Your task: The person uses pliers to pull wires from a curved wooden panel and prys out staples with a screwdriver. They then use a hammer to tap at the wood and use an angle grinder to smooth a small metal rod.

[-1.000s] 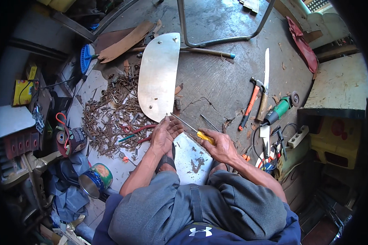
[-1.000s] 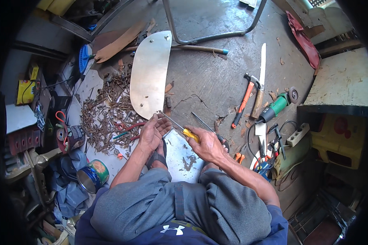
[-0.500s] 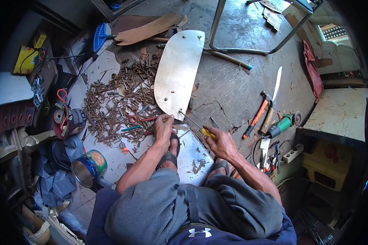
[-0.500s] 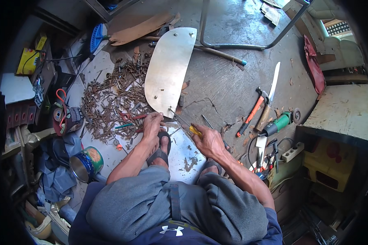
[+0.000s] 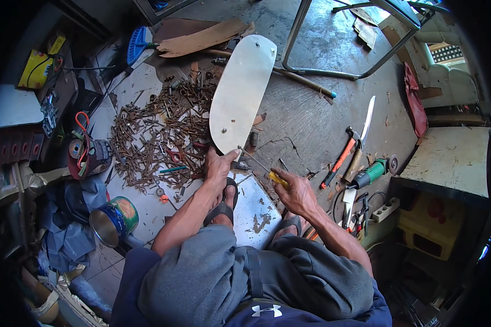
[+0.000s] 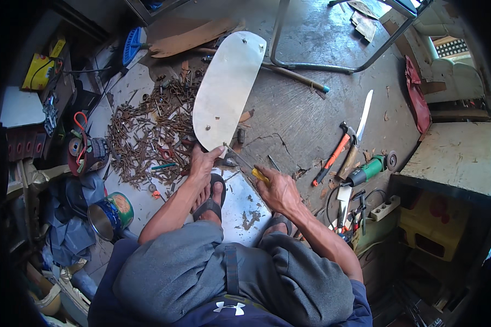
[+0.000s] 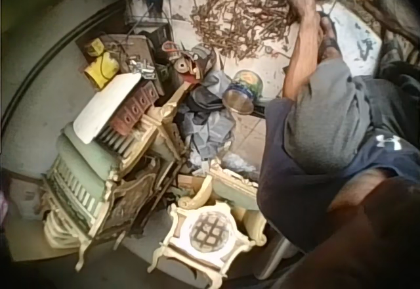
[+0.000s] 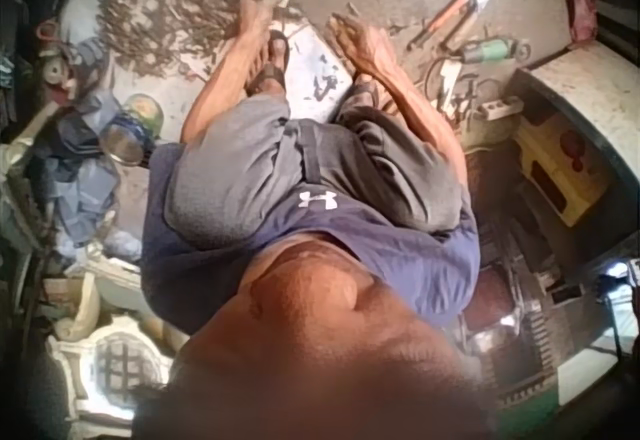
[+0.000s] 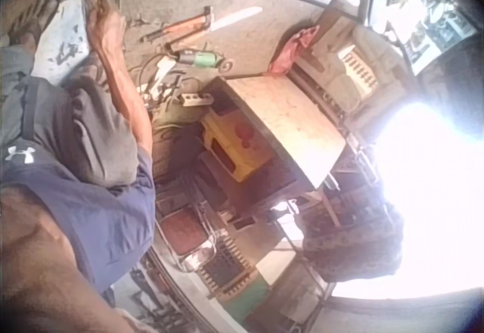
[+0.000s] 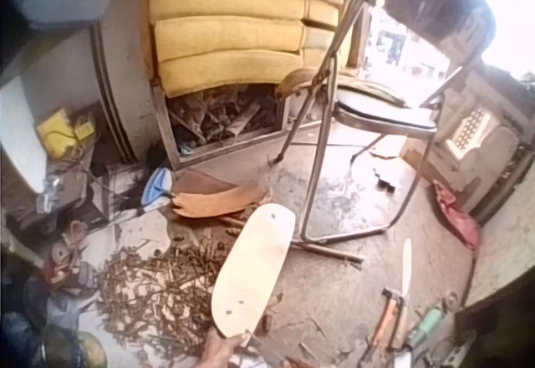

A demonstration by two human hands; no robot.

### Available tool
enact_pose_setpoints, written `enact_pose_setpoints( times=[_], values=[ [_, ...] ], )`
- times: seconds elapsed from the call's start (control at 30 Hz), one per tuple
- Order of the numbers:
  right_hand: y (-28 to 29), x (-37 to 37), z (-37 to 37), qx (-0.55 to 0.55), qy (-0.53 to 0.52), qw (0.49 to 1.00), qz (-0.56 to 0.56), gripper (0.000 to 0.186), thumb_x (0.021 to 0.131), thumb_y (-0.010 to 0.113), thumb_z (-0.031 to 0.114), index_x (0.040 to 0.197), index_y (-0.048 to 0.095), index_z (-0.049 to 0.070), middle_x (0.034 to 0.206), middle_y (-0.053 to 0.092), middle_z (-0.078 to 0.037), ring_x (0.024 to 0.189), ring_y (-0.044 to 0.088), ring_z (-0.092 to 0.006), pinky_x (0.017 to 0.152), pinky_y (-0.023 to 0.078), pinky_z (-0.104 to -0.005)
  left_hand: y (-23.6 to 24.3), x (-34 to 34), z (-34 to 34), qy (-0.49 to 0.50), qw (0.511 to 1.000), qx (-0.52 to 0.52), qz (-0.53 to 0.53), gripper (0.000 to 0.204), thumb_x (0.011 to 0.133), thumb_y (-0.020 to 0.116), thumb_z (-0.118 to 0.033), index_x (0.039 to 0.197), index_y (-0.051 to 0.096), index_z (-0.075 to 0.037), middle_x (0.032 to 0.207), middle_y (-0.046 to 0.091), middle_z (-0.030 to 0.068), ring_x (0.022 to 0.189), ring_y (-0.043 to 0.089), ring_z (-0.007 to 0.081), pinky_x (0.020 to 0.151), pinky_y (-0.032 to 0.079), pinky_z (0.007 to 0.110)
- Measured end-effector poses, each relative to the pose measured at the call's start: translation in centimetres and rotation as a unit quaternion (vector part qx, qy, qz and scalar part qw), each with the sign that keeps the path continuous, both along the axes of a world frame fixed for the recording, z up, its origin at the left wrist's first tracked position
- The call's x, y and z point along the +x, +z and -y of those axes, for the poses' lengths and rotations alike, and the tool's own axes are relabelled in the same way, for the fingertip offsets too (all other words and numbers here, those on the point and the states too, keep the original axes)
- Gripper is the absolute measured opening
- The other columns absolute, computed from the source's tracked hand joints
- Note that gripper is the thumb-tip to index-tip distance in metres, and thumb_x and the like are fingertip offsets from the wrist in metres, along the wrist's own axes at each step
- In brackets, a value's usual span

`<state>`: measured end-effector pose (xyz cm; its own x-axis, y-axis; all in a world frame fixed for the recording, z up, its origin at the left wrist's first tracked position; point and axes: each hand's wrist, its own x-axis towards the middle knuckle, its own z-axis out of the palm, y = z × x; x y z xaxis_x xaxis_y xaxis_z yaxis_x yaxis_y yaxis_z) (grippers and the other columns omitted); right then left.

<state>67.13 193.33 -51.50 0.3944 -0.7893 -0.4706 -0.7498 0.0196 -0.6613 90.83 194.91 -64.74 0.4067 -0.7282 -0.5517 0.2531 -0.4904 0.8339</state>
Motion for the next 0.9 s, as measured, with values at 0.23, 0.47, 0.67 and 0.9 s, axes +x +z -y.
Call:
enact_pose_setpoints(
  times=[0.23, 0.47, 0.67, 0.9],
  values=[
    [-0.2, -0.2, 0.1, -0.050, 0.032, 0.998, 0.003, 0.043, 0.089, 0.061, 0.020, 0.130, 0.064, 0.008, 0.101, 0.069, -0.023, 0.089, 0.070, -0.0429, 0.080, 0.056, -0.0497, 2.1, -0.1, 0.8, -0.047, 0.991, -0.052, 0.117, 0.049, 0.083, 0.075, -0.007, 0.129, 0.059, 0.002, 0.120, 0.070, 0.0179, 0.110, 0.067, 0.0278, 0.096, 0.051, 0.037],
    [1.8, 1.3, 2.2, -0.206, 0.186, 0.954, -0.115, 0.026, 0.091, 0.061, 0.017, 0.113, 0.060, 0.003, 0.106, 0.062, -0.020, 0.086, 0.070, -0.0408, 0.070, 0.058, -0.0508, 2.8, -0.2, 0.6, -0.061, 0.972, 0.017, 0.226, 0.039, 0.086, 0.071, -0.003, 0.123, 0.062, 0.004, 0.111, 0.073, 0.0204, 0.102, 0.072, 0.0301, 0.090, 0.053, 0.038],
    [2.0, 2.5, 2.9, -0.083, 0.129, 0.983, -0.100, 0.023, 0.093, 0.060, 0.018, 0.109, 0.061, 0.002, 0.091, 0.066, -0.019, 0.087, 0.070, -0.0385, 0.068, 0.058, -0.0510, 1.6, 0.4, -0.1, -0.064, 0.962, 0.016, 0.266, 0.029, 0.088, 0.068, -0.003, 0.117, 0.065, 0.003, 0.106, 0.075, 0.0195, 0.098, 0.073, 0.0316, 0.086, 0.055, 0.040],
    [0.6, 2.3, 1.3, -0.094, 0.156, 0.979, -0.095, 0.029, 0.099, 0.057, 0.025, 0.113, 0.060, -0.001, 0.105, 0.069, -0.025, 0.091, 0.070, -0.0434, 0.075, 0.055, -0.0538, 1.7, 0.3, -0.1, -0.066, 0.957, 0.040, 0.281, 0.028, 0.088, 0.068, -0.004, 0.115, 0.066, 0.003, 0.104, 0.075, 0.0210, 0.095, 0.074, 0.0328, 0.084, 0.055, 0.041]
  ],
)
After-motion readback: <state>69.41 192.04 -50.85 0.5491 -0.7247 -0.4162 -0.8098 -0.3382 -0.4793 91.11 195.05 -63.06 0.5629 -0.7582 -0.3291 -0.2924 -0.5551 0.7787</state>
